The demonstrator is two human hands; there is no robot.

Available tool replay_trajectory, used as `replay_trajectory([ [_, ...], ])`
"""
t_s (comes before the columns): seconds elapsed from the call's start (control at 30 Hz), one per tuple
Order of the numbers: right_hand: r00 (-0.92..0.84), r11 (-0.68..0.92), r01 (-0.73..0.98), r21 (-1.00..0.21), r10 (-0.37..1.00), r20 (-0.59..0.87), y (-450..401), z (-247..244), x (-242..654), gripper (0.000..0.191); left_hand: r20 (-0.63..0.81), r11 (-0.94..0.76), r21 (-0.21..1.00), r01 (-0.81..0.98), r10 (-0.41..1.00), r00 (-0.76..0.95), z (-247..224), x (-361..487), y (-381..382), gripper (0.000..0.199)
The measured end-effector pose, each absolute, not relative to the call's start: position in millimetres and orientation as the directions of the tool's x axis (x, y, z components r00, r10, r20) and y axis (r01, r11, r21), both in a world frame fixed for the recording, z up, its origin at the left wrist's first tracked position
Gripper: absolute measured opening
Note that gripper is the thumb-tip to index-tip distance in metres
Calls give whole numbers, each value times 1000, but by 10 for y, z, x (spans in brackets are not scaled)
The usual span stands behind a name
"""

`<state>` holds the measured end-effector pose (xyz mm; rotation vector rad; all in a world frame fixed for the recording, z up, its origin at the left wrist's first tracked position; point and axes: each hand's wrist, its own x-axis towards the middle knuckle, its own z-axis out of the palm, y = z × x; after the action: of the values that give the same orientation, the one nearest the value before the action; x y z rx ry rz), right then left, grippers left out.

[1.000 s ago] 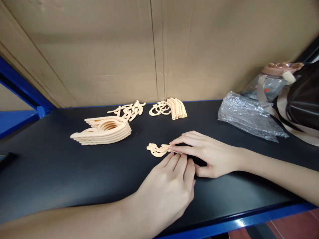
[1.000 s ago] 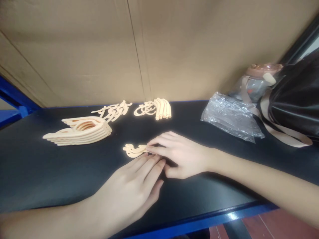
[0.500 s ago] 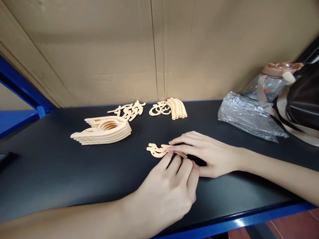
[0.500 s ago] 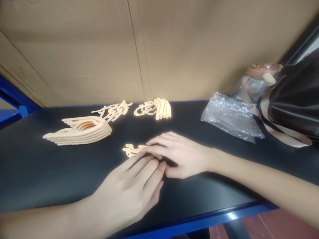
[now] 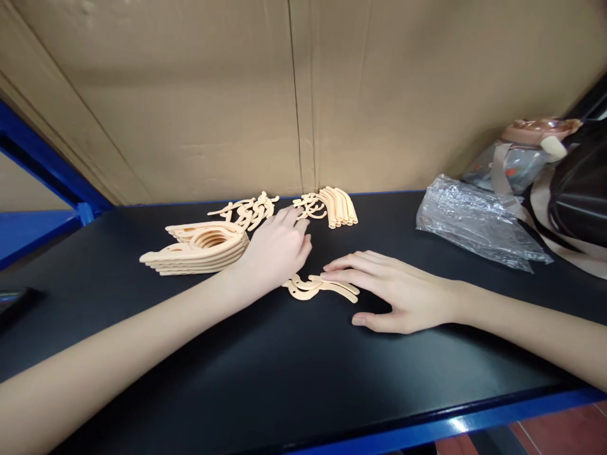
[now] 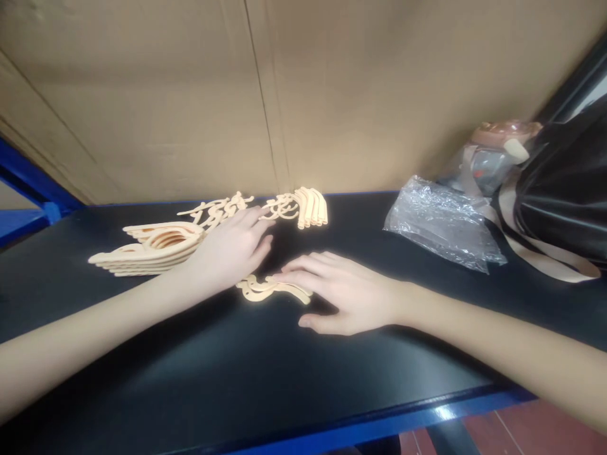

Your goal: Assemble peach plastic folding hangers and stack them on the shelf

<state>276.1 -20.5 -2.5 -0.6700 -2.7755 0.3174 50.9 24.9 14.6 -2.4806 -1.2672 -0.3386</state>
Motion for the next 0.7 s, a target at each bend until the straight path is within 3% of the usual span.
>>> replay_trajectory([
  [0.2,-857,865,420,-274,478,195,-209,-20,2762,60,285,-574,-175,800,748,599,-21,400,476,37],
  [0.7,-859,868,423,-259,475,192,-212,-22,2766,57,323,-542,-267,797,729,604,-48,425,434,42],
])
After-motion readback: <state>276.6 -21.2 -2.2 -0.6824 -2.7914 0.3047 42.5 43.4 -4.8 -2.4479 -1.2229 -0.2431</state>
